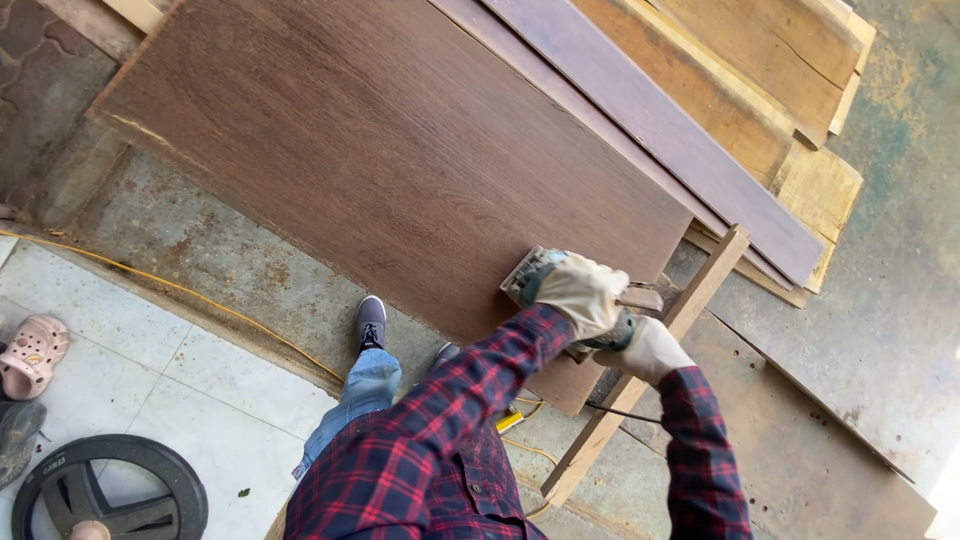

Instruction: The person sands a large wooden board resting on a workbench, first wiping the surface with a cloth by hand, then using an electric orbital sander to sand the board's surface, moving the sander across different areas. They occasionally stop to reposition the sandpaper on the sander and wipe dust off with the cloth.

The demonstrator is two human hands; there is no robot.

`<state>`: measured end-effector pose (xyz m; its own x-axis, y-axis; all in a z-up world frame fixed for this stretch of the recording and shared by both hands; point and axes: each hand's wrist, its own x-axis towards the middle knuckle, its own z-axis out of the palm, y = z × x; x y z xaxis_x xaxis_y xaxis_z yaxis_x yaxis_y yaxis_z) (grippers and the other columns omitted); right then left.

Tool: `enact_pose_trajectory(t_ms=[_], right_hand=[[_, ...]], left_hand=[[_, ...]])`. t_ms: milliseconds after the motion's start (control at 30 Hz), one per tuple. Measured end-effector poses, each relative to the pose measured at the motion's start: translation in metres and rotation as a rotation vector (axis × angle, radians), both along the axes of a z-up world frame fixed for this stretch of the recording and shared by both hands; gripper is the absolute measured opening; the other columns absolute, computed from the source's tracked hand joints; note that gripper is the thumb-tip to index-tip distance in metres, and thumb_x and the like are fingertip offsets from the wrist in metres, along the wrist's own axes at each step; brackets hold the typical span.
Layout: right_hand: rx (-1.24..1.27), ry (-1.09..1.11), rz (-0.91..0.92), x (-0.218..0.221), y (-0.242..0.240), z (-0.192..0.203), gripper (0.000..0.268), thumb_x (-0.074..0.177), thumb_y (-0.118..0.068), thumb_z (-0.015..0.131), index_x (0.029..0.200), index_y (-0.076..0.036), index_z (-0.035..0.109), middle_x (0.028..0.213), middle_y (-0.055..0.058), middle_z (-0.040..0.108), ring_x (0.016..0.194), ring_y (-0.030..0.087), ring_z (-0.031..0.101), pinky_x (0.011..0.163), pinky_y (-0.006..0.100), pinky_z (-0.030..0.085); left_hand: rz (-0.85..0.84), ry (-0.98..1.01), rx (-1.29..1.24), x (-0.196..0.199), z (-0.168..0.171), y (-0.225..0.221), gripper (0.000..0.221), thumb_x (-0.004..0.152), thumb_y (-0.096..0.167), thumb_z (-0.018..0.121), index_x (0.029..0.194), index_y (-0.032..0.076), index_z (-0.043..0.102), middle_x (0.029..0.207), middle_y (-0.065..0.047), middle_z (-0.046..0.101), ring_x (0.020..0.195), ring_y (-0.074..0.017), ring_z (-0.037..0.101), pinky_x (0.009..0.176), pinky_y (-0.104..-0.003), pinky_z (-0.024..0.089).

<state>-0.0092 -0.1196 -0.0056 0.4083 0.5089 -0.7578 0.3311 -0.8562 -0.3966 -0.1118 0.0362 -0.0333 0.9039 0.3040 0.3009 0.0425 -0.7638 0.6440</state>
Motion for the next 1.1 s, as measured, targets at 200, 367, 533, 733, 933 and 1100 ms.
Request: enact_pose_trajectory(t_ms=[200, 367, 533, 733, 933, 1100], right_hand=[[-0.053, -0.188, 0.238, -0.046, 0.062, 0.015, 0.070, 0.068, -0.045, 0.089, 0.119, -0.005, 0.062, 0.103, 0.014, 0.074, 0.087, 0.024, 0.073, 0.089, 0.038, 0.059], [-0.014, -0.177, 0.285, -0.081, 0.119, 0.034, 0.059, 0.066, -0.049, 0.086, 0.109, -0.010, 0.073, 0.103, 0.011, 0.076, 0.092, 0.027, 0.075, 0.088, 0.039, 0.059], [-0.016, -0.192, 0.324, -0.086, 0.112, 0.035, 0.055, 0.068, -0.047, 0.085, 0.108, -0.012, 0.075, 0.101, 0.011, 0.077, 0.091, 0.027, 0.074, 0.088, 0.040, 0.058], [0.007, -0.185, 0.336, -0.056, 0.034, 0.025, 0.071, 0.069, -0.042, 0.087, 0.124, -0.007, 0.057, 0.104, 0.013, 0.071, 0.088, 0.026, 0.072, 0.087, 0.041, 0.060], [-0.057, -0.133, 0.292, -0.027, -0.042, 0.016, 0.055, 0.070, -0.034, 0.085, 0.113, -0.010, 0.063, 0.096, 0.008, 0.074, 0.081, 0.023, 0.075, 0.083, 0.037, 0.064], [0.064, -0.135, 0.333, -0.023, -0.068, 0.013, 0.050, 0.065, -0.033, 0.087, 0.108, -0.015, 0.069, 0.097, 0.006, 0.077, 0.083, 0.020, 0.076, 0.081, 0.036, 0.063]], left_hand=[[0.054, -0.066, 0.096, -0.054, 0.023, 0.053, 0.009, 0.082, 0.016, 0.067, 0.078, 0.008, 0.064, 0.066, -0.011, 0.067, 0.052, -0.0225, 0.060, 0.054, -0.039, 0.052], [0.200, 0.050, 0.050, -0.091, 0.031, 0.095, 0.014, 0.080, 0.021, 0.077, 0.081, 0.010, 0.067, 0.075, -0.008, 0.072, 0.063, -0.0235, 0.067, 0.060, -0.040, 0.055], [0.211, -0.037, 0.140, -0.100, 0.037, 0.088, 0.019, 0.075, 0.024, 0.079, 0.079, 0.012, 0.064, 0.075, -0.007, 0.071, 0.068, -0.0240, 0.068, 0.067, -0.040, 0.055], [0.167, -0.063, 0.114, -0.071, 0.017, 0.012, 0.015, 0.080, 0.020, 0.072, 0.078, 0.011, 0.061, 0.067, -0.009, 0.066, 0.055, -0.0222, 0.061, 0.060, -0.039, 0.051], [0.109, -0.028, 0.112, -0.039, 0.003, -0.062, 0.016, 0.089, 0.016, 0.064, 0.076, 0.009, 0.058, 0.063, -0.010, 0.061, 0.048, -0.0200, 0.053, 0.047, -0.038, 0.044], [0.098, -0.064, 0.054, -0.040, 0.006, -0.085, 0.023, 0.093, 0.018, 0.065, 0.073, 0.010, 0.058, 0.061, -0.010, 0.060, 0.049, -0.0201, 0.054, 0.048, -0.037, 0.044]])
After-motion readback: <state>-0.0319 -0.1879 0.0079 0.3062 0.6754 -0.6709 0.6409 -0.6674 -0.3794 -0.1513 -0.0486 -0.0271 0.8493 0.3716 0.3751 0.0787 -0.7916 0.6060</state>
